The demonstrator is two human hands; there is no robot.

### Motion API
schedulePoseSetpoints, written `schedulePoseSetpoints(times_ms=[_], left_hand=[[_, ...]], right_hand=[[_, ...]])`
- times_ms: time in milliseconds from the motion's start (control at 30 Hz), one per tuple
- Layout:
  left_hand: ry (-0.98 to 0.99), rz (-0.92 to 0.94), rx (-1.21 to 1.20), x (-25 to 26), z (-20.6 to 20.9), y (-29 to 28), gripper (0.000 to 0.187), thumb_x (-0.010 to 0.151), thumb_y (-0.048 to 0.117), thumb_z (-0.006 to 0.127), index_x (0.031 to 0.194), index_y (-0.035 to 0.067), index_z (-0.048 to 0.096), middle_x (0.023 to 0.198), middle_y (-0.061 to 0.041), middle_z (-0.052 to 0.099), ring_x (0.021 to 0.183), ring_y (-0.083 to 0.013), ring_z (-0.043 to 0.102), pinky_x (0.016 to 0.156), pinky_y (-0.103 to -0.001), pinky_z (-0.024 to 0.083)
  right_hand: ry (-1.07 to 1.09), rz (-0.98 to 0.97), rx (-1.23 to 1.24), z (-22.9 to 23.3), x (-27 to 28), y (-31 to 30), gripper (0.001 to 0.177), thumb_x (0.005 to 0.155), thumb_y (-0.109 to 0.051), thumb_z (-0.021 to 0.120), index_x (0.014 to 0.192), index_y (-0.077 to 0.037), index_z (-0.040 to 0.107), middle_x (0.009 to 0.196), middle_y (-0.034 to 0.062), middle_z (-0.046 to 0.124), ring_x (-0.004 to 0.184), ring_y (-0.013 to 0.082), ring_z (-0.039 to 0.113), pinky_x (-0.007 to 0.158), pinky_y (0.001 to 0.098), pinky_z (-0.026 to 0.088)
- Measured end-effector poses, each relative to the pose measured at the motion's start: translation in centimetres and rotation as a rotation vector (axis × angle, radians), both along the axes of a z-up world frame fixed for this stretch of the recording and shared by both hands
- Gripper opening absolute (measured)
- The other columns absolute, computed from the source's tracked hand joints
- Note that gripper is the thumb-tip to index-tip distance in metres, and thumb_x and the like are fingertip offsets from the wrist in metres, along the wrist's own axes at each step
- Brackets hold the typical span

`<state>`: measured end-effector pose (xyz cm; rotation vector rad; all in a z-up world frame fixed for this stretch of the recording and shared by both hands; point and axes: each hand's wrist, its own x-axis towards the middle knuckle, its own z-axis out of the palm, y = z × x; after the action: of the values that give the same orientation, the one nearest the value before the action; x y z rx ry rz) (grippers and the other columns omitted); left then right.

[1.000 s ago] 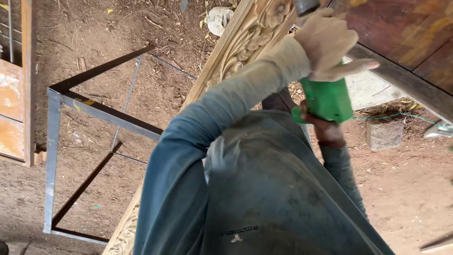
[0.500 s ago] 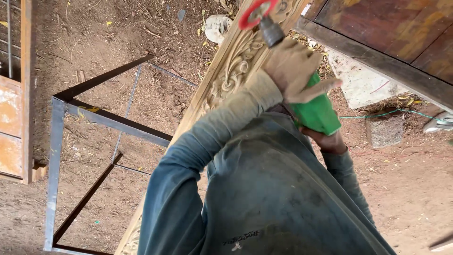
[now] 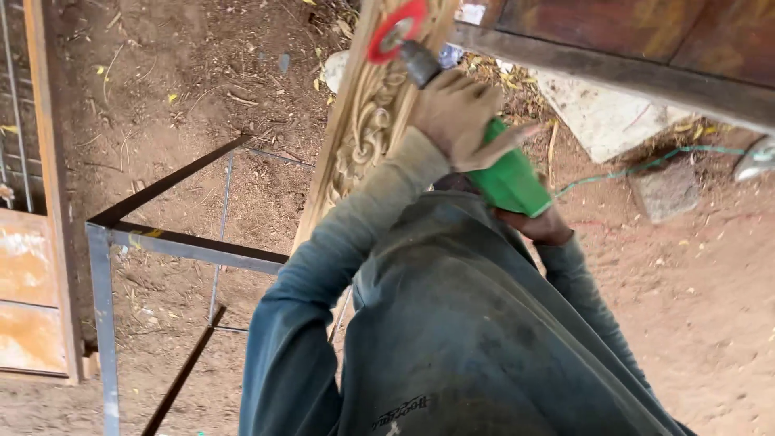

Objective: Polishing a decorative carved wooden beam using a power drill with a sanding wheel attachment.

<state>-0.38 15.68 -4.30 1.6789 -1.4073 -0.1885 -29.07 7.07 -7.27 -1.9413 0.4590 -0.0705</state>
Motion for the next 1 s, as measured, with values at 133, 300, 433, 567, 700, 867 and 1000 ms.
schedulePoseSetpoints(times_ms=[133,300,433,567,700,867,1000], left_hand=[[-0.043,-0.03,-0.007,1.2,0.8,2.4,0.06,0.1,0.067,0.056,0.076,0.013,0.061,0.068,-0.006,0.063,0.064,-0.0247,0.064,0.078,-0.043,0.051],[-0.061,-0.056,-0.068,0.8,1.5,1.7,0.055,0.1,0.062,0.062,0.079,0.012,0.057,0.071,-0.006,0.061,0.068,-0.0277,0.063,0.079,-0.042,0.05],[-0.052,-0.066,-0.079,-0.2,1.0,-1.5,0.054,0.098,0.063,0.059,0.083,0.011,0.06,0.069,-0.005,0.061,0.064,-0.0255,0.063,0.079,-0.043,0.05],[-0.068,-0.075,-0.034,-0.4,1.5,-3.9,0.057,0.097,0.067,0.058,0.081,0.012,0.058,0.069,-0.005,0.061,0.065,-0.0274,0.063,0.079,-0.044,0.052],[-0.078,-0.074,0.01,1.0,1.6,-6.1,0.058,0.096,0.067,0.06,0.075,0.013,0.055,0.066,-0.005,0.06,0.066,-0.027,0.065,0.075,-0.043,0.052],[-0.088,-0.117,-0.042,2.2,2.4,-6.7,0.053,0.096,0.062,0.065,0.077,0.013,0.057,0.068,-0.004,0.061,0.063,-0.0264,0.064,0.074,-0.041,0.052],[-0.054,-0.079,-0.063,1.6,3.4,-4.7,0.05,0.101,0.058,0.065,0.085,0.011,0.06,0.075,-0.004,0.064,0.07,-0.027,0.066,0.077,-0.041,0.052]], right_hand=[[-0.111,0.115,-0.314,-0.5,1.1,2.5,0.05,0.071,-0.014,0.087,0.114,-0.014,0.062,0.113,0.0074,0.068,0.102,0.0259,0.067,0.085,0.0439,0.051],[-0.077,-0.091,-0.088,-3.0,-2.1,2.5,0.083,0.077,-0.018,0.089,0.141,0.004,0.041,0.128,0.0179,0.058,0.113,0.028,0.063,0.093,0.0416,0.053],[-0.032,-0.088,-0.114,-4.3,-3.6,-0.3,0.086,0.076,-0.016,0.09,0.14,0.005,0.036,0.127,0.0191,0.058,0.111,0.0249,0.063,0.089,0.0377,0.055],[0.108,-0.168,0.138,-1.9,-2.3,-2.7,0.082,0.075,-0.016,0.089,0.138,0.004,0.041,0.123,0.0167,0.062,0.108,0.0235,0.065,0.089,0.0377,0.056],[0.074,-0.143,0.261,-3.4,-0.8,-4.0,0.075,0.075,-0.013,0.086,0.139,0.004,0.051,0.122,0.0176,0.066,0.109,0.0256,0.067,0.091,0.0398,0.057],[-0.125,-0.107,-0.138,-1.4,2.2,-5.0,0.083,0.074,-0.015,0.088,0.14,0.008,0.042,0.121,0.0176,0.06,0.108,0.0227,0.063,0.089,0.0379,0.053],[0.047,-0.049,0.244,3.8,5.7,-5.8,0.063,0.073,-0.013,0.077,0.131,0.001,0.058,0.108,0.0117,0.072,0.094,0.0185,0.071,0.083,0.0358,0.059]])
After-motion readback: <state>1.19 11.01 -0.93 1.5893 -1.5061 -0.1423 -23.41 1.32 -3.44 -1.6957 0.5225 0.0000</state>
